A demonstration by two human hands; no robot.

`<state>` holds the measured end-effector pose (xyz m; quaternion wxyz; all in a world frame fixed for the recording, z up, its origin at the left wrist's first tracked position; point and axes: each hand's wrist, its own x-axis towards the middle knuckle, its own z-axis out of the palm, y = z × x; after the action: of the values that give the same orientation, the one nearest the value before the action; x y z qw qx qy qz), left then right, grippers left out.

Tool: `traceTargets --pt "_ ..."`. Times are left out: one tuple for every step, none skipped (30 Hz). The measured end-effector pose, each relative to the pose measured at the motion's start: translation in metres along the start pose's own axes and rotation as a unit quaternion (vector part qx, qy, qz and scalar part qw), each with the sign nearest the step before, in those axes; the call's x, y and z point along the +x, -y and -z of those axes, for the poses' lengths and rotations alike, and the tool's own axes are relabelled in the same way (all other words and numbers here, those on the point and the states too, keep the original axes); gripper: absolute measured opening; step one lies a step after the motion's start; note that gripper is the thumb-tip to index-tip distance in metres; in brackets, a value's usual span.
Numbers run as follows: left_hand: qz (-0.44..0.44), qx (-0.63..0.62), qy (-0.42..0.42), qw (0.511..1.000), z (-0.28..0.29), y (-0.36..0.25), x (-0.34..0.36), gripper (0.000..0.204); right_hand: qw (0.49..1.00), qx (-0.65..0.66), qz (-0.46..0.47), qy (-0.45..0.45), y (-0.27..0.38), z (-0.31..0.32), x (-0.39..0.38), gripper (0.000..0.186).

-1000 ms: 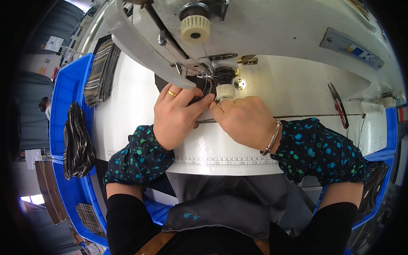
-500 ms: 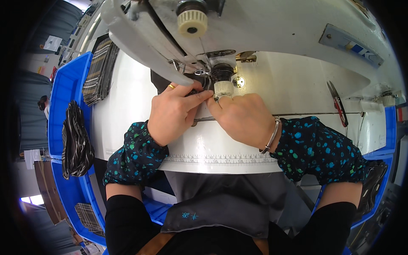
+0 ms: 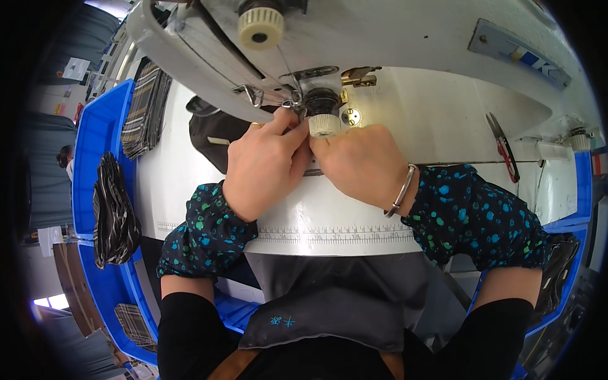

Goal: The person operates an industrial sewing machine to stitch zippers onto small fabric pouches. They align the zipper with the plaid fabric, guide the material under the presser foot, and sew along the edge. After completing the seam, they cut the thread and place the finished pouch into a blue bin before picking up the next item.

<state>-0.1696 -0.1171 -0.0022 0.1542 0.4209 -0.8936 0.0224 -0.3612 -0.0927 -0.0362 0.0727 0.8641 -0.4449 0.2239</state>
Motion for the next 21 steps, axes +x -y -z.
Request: traceTargets --pt "0.003 -0.001 0.004 1.000 0.000 -0.001 0.000 0.032 1.000 0.006 -0.002 -0.004 0.000 0.000 0.000 0.004" --pt "0.004 -0.003 0.006 1.000 0.001 -0.001 0.000 0.033 1.000 0.013 -0.003 -0.008 0.000 0.000 0.000 0.004" --pt "0.004 -0.005 0.008 1.000 0.001 -0.001 0.000 0.034 1.000 0.019 -0.002 -0.008 -0.001 -0.001 0.000 0.005" --pt "0.003 -0.008 0.009 1.000 0.002 0.000 -0.001 0.035 1.000 0.026 0.000 -0.009 -0.002 -0.001 0.000 0.005" --pt "0.011 -0.011 0.017 1.000 0.005 -0.001 -0.001 0.035 1.000 0.029 0.002 -0.007 -0.002 0.000 0.000 0.005" --pt "0.018 -0.016 0.025 0.999 0.008 -0.003 0.000 0.035 0.999 0.031 0.003 -0.005 -0.003 0.000 -0.001 0.005" --pt "0.025 -0.021 0.033 0.999 0.012 -0.004 -0.001 0.035 1.000 0.030 0.006 0.000 -0.003 0.001 -0.002 0.005" --pt "0.012 -0.025 0.038 0.999 0.014 -0.004 -0.003 0.038 1.000 0.028 0.008 0.006 -0.003 0.001 -0.003 0.006" --pt "-0.002 -0.026 0.043 0.999 0.019 -0.003 -0.007 0.041 1.000 0.018 0.018 0.000 -0.003 0.002 -0.003 0.006" --pt "-0.015 -0.028 0.049 0.998 0.022 -0.001 -0.009 0.044 1.000 0.007 0.028 -0.006 -0.003 0.002 -0.004 0.006" --pt "-0.007 -0.055 0.049 0.997 0.024 0.002 -0.010 0.042 0.999 -0.004 0.038 -0.011 -0.004 0.002 -0.005 0.006" --pt "-0.007 -0.086 0.055 0.995 0.025 0.009 -0.009 0.040 0.998 0.011 0.059 -0.019 -0.003 0.004 -0.004 0.007" --pt "-0.006 -0.118 0.061 0.991 0.024 0.019 -0.007 0.037 0.996 0.025 0.080 -0.026 -0.002 0.007 -0.003 0.008" --pt "-0.005 -0.149 0.068 0.986 0.023 0.026 -0.003 0.036 0.994 0.039 0.101 -0.034 -0.001 0.008 -0.002 0.009" --pt "0.018 -0.198 0.079 0.977 0.024 0.029 0.000 0.032 0.990 0.037 0.119 -0.059 0.000 0.006 -0.001 0.010" --pt "0.021 -0.213 0.081 0.973 0.025 0.029 0.000 0.032 0.986 0.035 0.137 -0.085 0.001 0.003 -0.001 0.012" --pt "0.024 -0.229 0.082 0.970 0.026 0.029 0.000 0.032 0.981 0.033 0.155 -0.111 0.002 0.000 -0.002 0.014" --pt "0.026 -0.247 0.085 0.965 0.025 0.029 0.001 0.032 0.981 0.025 0.162 -0.103 0.003 -0.002 -0.003 0.016" --pt "0.013 -0.251 0.073 0.965 0.023 0.028 -0.001 0.035 0.981 0.018 0.170 -0.096 0.004 -0.004 -0.004 0.018" --pt "0.016 -0.235 0.076 0.969 0.026 0.025 -0.002 0.036 0.980 0.010 0.177 -0.088 0.005 -0.005 -0.005 0.020" --pt "0.021 -0.221 0.077 0.972 0.030 0.020 -0.003 0.038 0.980 0.002 0.182 -0.082 0.005 -0.006 -0.005 0.020"
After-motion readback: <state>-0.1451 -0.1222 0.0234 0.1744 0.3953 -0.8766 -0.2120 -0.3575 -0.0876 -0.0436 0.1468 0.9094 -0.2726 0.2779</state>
